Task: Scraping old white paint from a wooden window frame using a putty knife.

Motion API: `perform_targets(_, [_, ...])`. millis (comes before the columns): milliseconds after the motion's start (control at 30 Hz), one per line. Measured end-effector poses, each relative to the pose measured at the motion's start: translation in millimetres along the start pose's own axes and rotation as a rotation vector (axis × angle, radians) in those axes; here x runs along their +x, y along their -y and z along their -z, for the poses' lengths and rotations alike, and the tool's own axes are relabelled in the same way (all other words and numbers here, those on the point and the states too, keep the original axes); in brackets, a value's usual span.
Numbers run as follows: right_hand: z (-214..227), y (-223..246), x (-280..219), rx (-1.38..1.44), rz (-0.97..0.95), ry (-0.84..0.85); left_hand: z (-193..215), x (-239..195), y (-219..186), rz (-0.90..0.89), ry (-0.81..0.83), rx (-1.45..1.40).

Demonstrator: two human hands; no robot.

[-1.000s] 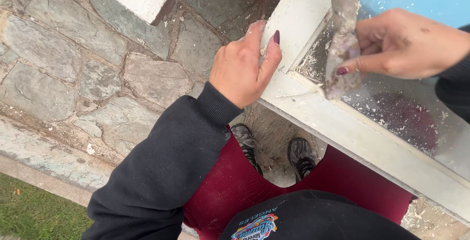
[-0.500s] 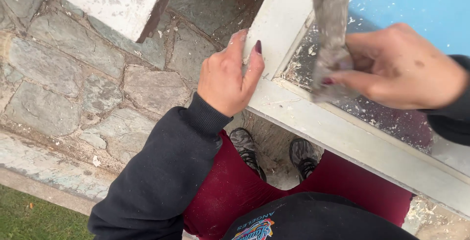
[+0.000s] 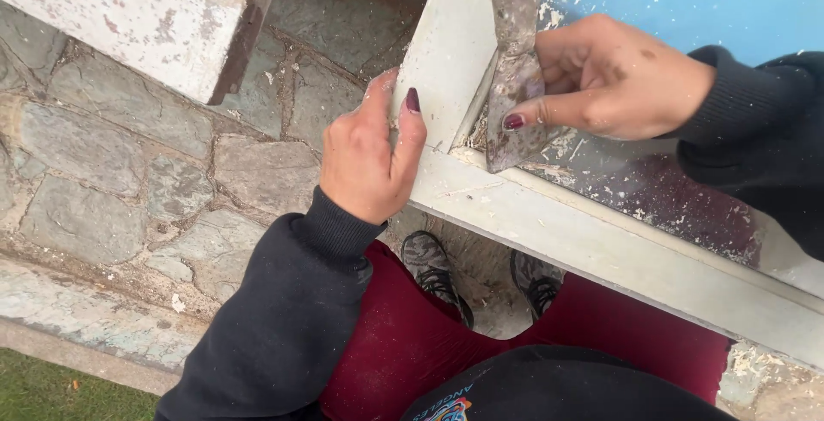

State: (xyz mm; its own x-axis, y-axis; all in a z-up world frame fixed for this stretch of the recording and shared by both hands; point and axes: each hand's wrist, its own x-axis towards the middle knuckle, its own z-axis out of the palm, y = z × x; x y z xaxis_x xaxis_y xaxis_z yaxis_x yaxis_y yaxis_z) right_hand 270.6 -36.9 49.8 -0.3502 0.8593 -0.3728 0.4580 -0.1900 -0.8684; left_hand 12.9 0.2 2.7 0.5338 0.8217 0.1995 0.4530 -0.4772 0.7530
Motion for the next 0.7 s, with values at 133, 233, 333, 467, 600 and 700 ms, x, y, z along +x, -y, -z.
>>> perform_targets(133, [7.8, -12.4, -15.2, -0.172, -0.147, 0.065, -2.9, -0.9, 0.0, -0.009, 0.001, -0.018])
perform_targets(233, [8.5, -7.1, -18.3, -0.152, -0.254, 0.05, -1.4, 0.8, -2.5, -0.005, -0.006, -0.002])
perform_targets(333, [5.0, -9.8, -9.6, -0.042, 0.005, -0.029, -2.6, 1.3, -4.0, 0.03, 0.009, 0.03])
perform_targets(467, [12.1, -5.2, -18.6, -0.239, -0.279, 0.082, -2.8, -1.4, -0.9, 0.02, 0.007, 0.024])
perform_targets(600, [6.5, -11.5, -4.6, -0.296, -0.186, 0.014, -2.1, 0.4, -4.1, 0.021, 0.01, 0.003])
perform_targets(700, [8.6, -4.2, -6.4, -0.251, -0.282, 0.074, -2.6, -2.8, -0.7, 0.018, 0.028, -0.005])
